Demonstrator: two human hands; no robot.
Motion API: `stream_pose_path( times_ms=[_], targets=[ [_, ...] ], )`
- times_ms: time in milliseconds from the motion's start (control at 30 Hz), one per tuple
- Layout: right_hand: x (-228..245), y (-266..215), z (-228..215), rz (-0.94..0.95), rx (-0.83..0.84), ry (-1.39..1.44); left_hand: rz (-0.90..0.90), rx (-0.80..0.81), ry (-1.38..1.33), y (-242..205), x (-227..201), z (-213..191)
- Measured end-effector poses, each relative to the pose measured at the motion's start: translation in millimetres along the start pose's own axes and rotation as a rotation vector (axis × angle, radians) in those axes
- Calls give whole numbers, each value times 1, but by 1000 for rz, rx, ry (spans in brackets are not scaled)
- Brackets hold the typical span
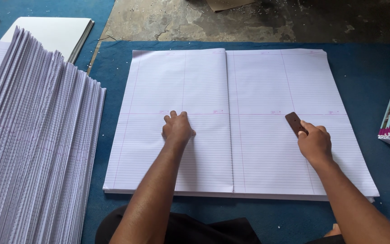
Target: The person folds large sheets of lined paper in half and presses the crease with a wooden ruler. They repeat this process for multiple sheets, stacking the folded papers to the left.
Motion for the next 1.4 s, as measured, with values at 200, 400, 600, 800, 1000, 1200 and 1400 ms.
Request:
stream_pose_path(
  times_ms=[200, 400, 600, 800, 1000, 1200, 1400],
  targets=[
    [13, -1, 3, -53, -67, -342, 75, -24, 68, 4, 8, 6],
    [63, -11, 26, -410, -204, -121, 107, -34, 42, 4, 15, 7],
    [135, -33, 75, -154, 182, 199, 187, -68, 64, 2, 22, 8],
    [178, -50, 82, -22, 263, 212, 194, -157, -21, 13, 59, 5],
    [194, -53, 86, 83, 413, 388, 76, -253, -157, 27, 117, -15],
    [199, -49, 90, -52, 421, 561, -155, -312, -198, 29, 157, -41],
    [188, -55, 81, 13, 345, 640, -224, -265, -105, 23, 161, -39]
  ],
)
Point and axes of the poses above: each hand's wrist, its own y-axis towards the middle knuckle, its own z-axis out of the palm, x = y × z, the point moved 3 cm from there along y, towards the middle knuckle, and after that the axes turned 6 degrees about z, right-handed, at the moved point
